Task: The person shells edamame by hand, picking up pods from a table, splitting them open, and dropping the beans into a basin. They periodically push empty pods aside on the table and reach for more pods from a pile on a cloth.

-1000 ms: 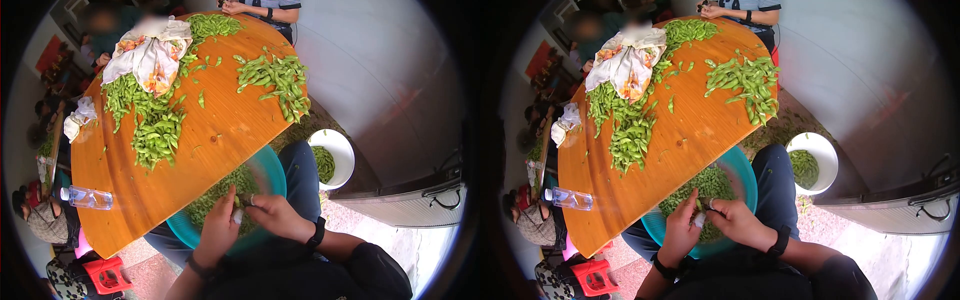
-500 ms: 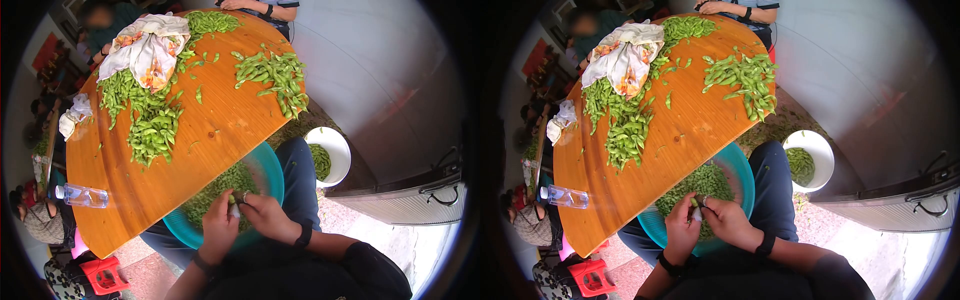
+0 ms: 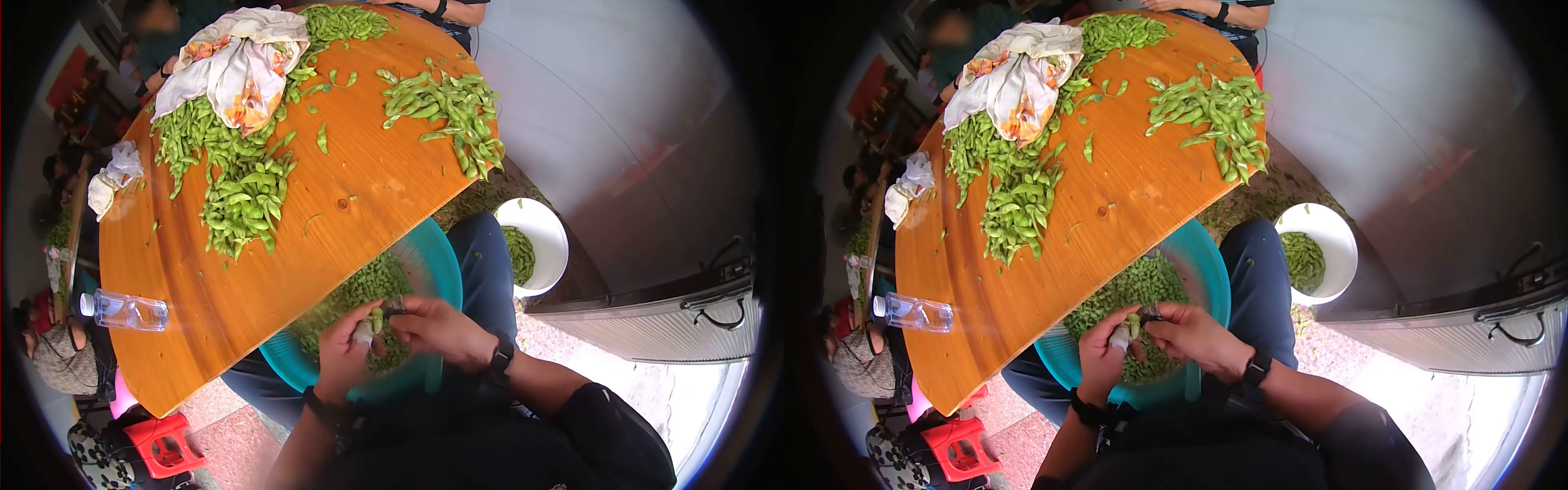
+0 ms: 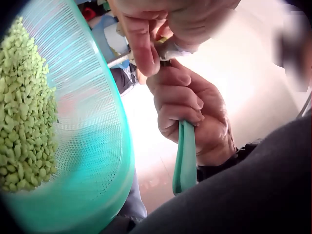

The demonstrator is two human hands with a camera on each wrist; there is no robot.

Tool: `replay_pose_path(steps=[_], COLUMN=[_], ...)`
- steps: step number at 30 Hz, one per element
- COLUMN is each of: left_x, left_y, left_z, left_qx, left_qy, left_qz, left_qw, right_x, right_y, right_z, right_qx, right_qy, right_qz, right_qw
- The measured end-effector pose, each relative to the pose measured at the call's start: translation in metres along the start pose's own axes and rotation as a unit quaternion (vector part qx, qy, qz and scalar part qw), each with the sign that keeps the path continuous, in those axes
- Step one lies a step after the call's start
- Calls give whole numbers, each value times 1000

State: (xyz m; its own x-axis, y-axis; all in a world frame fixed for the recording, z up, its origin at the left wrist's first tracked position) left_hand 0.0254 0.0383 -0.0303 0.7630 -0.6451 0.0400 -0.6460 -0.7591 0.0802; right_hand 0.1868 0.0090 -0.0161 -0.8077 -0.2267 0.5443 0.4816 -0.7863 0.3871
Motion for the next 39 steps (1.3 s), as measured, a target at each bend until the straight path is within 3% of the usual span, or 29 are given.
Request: replay_pose_path(steps=[3,5,6,8,12,16,18,23,27,31,34,36,38,39], left_x=[-1,3,7,10,7,11,9,9,5,6,3,-2,-6,-7], left_y=[-3,-4,-3,-2,-3,-2,-2,1,8,5,5,5,7,7], left_z=[5,7,5,4,-4,-12,-12,-16,-18,-16,-9,-14,-21,-25], left_qx=[-9,-17,-15,-13,-11,32,54,130,55,27,40,42,41,38], left_qy=[60,103,97,92,-51,-152,-192,-270,-175,2,46,0,-44,-60], left_qz=[3,0,-1,-5,-35,-56,-51,-75,-37,-20,-39,-66,-95,-104], left_qw=[998,995,995,996,998,986,979,951,982,999,997,997,994,992], right_x=[-5,-7,-4,10,19,22,23,30,21,23,30,38,42,41], right_y=[-4,-6,-6,-1,-1,0,1,4,-1,-2,0,0,-1,-2], right_z=[-3,-1,-2,5,4,0,2,5,0,3,15,19,21,21], right_qx=[33,-24,-25,-162,-160,-154,-222,-223,-173,-224,-231,-272,-277,-273], right_qy=[11,179,181,351,234,234,326,393,382,352,405,548,569,553], right_qz=[22,-44,-44,-61,-39,-44,-85,-108,-117,-117,-146,-173,-162,-159], right_qw=[999,983,982,920,958,959,915,886,900,901,872,772,758,771])
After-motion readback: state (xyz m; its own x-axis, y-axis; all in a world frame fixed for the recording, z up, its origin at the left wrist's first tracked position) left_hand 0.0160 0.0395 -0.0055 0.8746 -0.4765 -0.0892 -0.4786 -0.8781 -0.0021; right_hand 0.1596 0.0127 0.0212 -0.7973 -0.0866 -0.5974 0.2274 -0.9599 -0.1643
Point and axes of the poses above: each hand's wrist, its own y-axis away from the middle knuckle, its own x-axis out of the palm, z = x × y, the point moved 4 cm from there along -y, towards the middle knuckle, and after that the axes turned 15 degrees about z, right-handed, at the moved point
